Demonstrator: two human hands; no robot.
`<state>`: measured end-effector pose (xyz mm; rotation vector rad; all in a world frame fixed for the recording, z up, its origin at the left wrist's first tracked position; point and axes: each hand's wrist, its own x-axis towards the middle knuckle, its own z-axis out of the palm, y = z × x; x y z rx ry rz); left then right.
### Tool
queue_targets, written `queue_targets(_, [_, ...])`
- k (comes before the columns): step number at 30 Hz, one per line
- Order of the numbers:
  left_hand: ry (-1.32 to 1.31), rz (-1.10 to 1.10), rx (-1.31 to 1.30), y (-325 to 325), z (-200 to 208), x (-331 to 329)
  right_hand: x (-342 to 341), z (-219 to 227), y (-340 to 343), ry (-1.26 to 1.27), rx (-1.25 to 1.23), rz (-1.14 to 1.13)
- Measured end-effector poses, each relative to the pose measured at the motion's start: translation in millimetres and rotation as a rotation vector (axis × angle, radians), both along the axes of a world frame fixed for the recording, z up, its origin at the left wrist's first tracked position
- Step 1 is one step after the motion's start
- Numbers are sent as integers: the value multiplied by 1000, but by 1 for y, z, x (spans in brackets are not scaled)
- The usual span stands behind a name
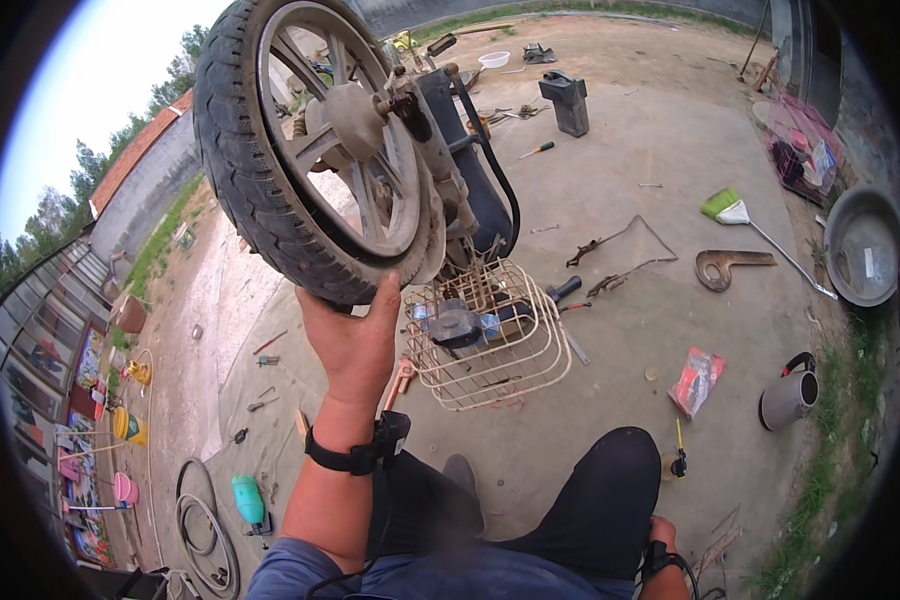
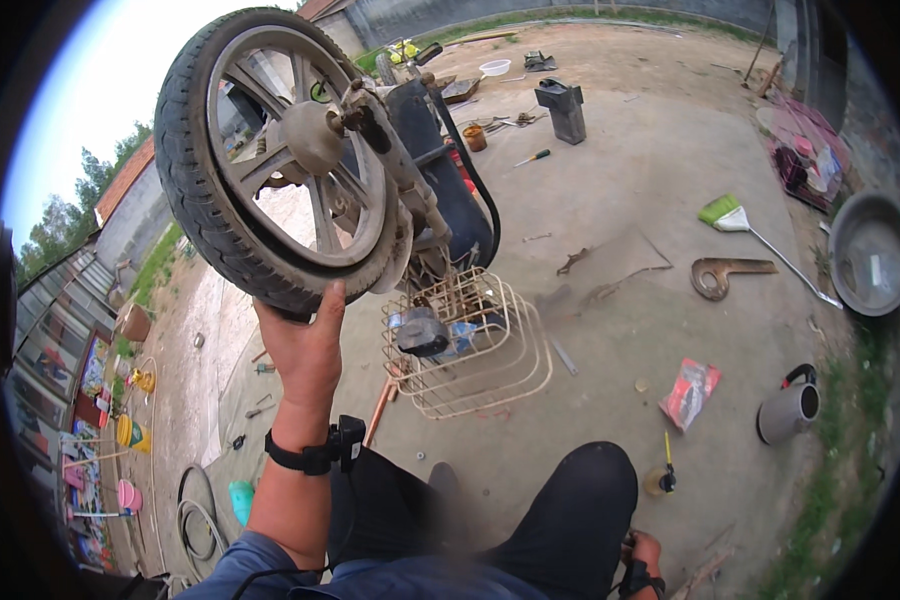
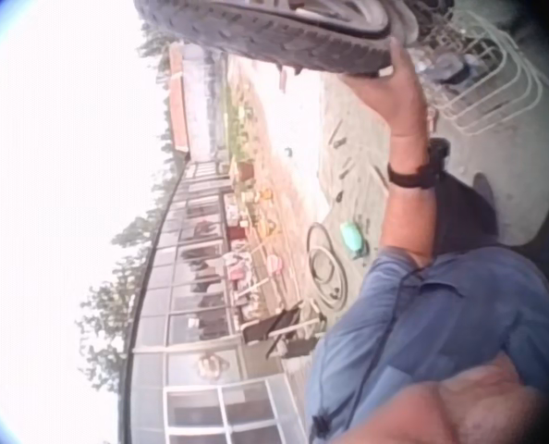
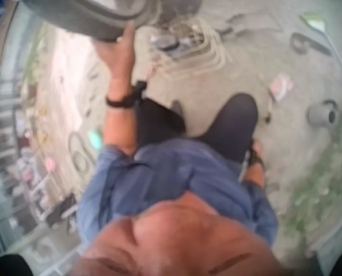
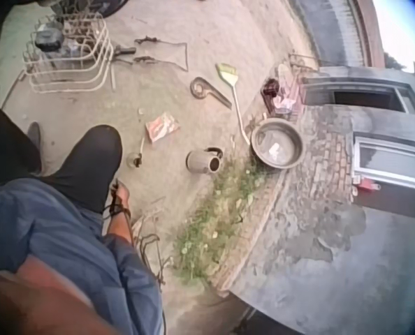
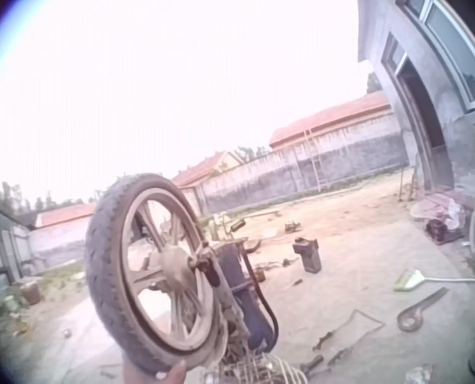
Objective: The person removes the rear wheel of a motorcycle by loosening axle nuts with a wrench and spanner, then detaches the wheel and places it on the ground. The person uses hand tools to manipulate the axle and brake components during removal.
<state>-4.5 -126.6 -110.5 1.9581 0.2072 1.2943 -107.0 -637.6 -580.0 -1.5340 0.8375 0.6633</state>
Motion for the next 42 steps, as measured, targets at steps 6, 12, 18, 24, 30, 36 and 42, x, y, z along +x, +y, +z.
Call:
queue_targets(6, [-25,-49,-4,4,-7,1,-1,-5,-2,-2,23,-19])
queue_targets(12, [-19,-70,6,5,-4,-4,2,12,5,0,-27,37])
queue_targets(18, [-82,-72,44,1,18,-10,-1,20,4,-18,-74,112])
queue_targets(24, [-86,-78,3,7,20,-8,-1,19,6,-25,-73,116])
queue_targets(30, [171,208,183,18,-29,-31,-2,21,6,-30,-74,120])
queue_targets(36, [294,236,213,23,-42,-59,-2,22,8,-39,-74,121])
queue_targets(42, [593,217,25,72,-118,-96,-3,23,11,-46,-72,131])
